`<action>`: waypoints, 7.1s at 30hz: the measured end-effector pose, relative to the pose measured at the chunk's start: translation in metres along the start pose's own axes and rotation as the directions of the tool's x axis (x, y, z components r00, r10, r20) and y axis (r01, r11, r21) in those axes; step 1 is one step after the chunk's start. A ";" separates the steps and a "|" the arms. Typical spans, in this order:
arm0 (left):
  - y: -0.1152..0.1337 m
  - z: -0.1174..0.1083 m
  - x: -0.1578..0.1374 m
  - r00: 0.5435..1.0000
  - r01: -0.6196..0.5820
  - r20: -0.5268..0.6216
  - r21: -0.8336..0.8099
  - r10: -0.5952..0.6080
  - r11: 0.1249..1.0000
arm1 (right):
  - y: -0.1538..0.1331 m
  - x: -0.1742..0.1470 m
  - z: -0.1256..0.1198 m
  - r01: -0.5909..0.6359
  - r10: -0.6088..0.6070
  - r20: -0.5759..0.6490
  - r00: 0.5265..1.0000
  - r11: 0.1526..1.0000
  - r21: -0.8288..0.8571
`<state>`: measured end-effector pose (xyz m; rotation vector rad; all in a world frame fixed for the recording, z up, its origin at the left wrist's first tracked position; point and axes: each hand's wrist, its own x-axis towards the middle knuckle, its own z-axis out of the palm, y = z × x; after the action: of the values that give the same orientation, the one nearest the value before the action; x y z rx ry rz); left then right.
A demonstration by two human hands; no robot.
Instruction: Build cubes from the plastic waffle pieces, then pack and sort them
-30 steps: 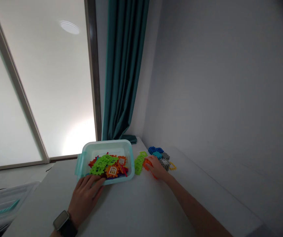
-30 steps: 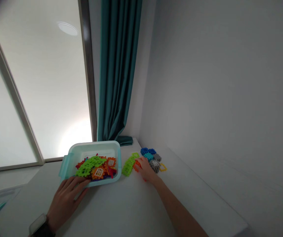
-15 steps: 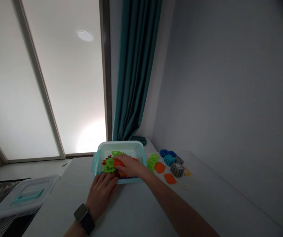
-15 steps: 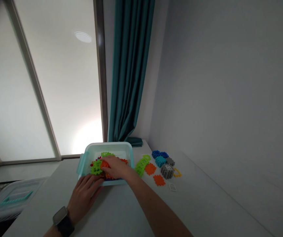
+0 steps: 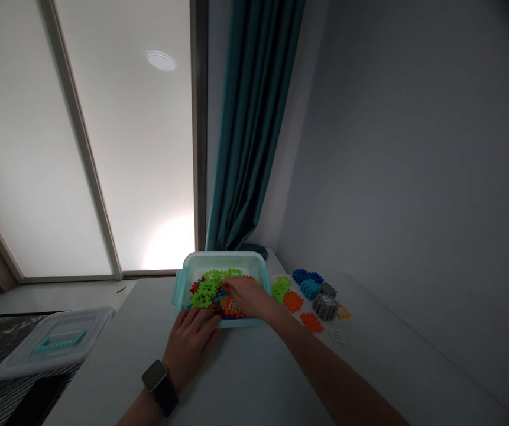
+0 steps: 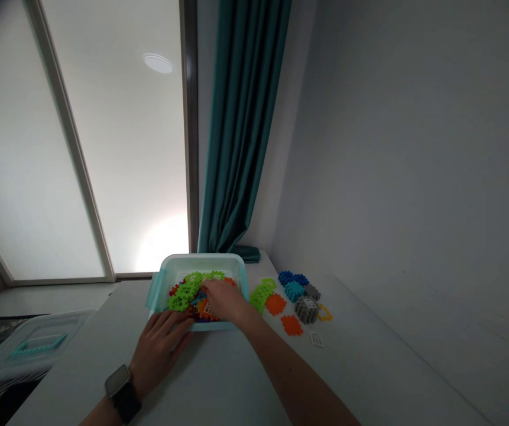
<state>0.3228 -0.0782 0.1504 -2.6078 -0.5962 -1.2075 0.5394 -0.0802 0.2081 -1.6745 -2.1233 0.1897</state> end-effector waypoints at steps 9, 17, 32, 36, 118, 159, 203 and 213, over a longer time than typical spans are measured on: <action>0.000 0.002 0.000 1.000 -0.006 -0.006 0.012 0.006 1.000 | -0.023 0.014 0.009 0.112 -0.116 0.073 0.991 0.992 0.051; 0.000 0.000 0.001 1.000 -0.010 -0.014 0.031 0.010 0.999 | -0.009 0.029 0.010 -0.039 0.038 -0.026 0.999 0.999 -0.029; 0.000 -0.001 0.006 0.987 -0.106 -0.113 0.088 0.115 0.990 | 0.101 -0.142 -0.027 -0.368 0.265 -0.641 0.720 0.929 -0.029; -0.001 -0.001 0.008 0.976 -0.147 -0.144 0.103 0.161 0.984 | 0.151 -0.175 -0.024 -0.601 0.442 -0.678 0.586 0.799 0.002; 0.003 -0.005 0.010 0.988 -0.101 -0.108 0.057 0.107 0.993 | 0.104 -0.137 -0.037 -0.323 0.432 -0.503 0.749 0.900 0.292; 0.001 -0.004 0.008 0.985 -0.126 -0.108 0.085 0.135 0.988 | 0.143 -0.152 0.014 -0.566 0.487 -0.348 0.801 0.804 -0.179; 0.000 -0.009 0.009 0.996 -0.036 -0.080 0.050 0.040 0.998 | 0.096 -0.073 -0.035 -0.032 0.656 -0.558 0.509 0.662 0.749; -0.001 -0.004 0.003 0.999 0.020 -0.050 0.013 -0.020 1.000 | -0.026 -0.005 -0.024 0.162 0.395 -0.687 0.610 0.786 0.596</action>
<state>0.3216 -0.0783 0.1555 -2.5583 -0.6204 -1.2658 0.5273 -0.0954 0.2379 -1.1589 -1.0787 0.1187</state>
